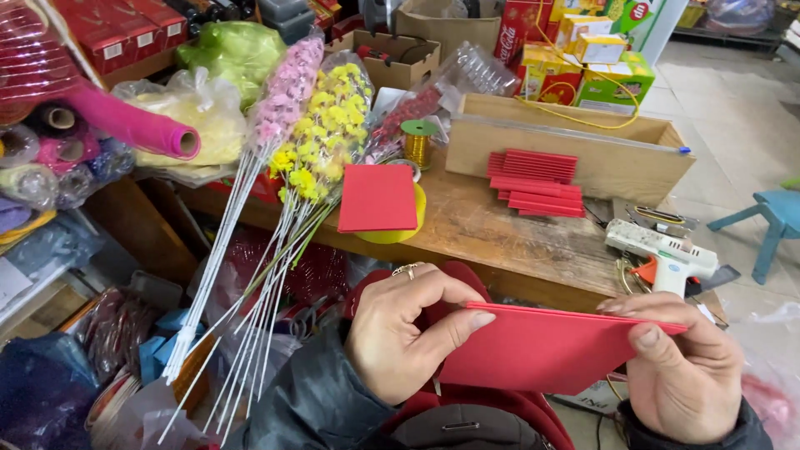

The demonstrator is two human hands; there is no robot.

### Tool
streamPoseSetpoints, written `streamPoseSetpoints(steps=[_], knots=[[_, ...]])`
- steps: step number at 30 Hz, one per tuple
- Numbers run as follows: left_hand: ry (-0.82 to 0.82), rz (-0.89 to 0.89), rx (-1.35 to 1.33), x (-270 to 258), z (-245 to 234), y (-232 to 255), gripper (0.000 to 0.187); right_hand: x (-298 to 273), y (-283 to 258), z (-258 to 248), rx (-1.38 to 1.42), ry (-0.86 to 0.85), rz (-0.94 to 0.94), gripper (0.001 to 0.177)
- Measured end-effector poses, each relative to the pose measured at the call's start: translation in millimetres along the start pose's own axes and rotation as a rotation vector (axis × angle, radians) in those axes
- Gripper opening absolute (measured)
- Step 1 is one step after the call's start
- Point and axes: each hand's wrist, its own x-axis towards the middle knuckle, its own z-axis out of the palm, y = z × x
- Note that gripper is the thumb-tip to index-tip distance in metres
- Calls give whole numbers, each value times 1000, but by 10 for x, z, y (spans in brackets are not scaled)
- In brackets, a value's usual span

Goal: Folding red paper sheets into accordion-style pleats to create decorations.

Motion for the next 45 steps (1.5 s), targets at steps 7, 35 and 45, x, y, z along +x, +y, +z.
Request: streamPoseSetpoints(steps=[7,35,45], knots=[[11,150,110,41,-91,-28,7,218,-494,208,-635,-184,-54,42],[-216,-33,-193,274,-13,-136,9,397,-655,807,-610,-638,-223,10],[-105,-218,-235,234,-223,-368,11,343,-523,217,-460,-643,-38,10]])
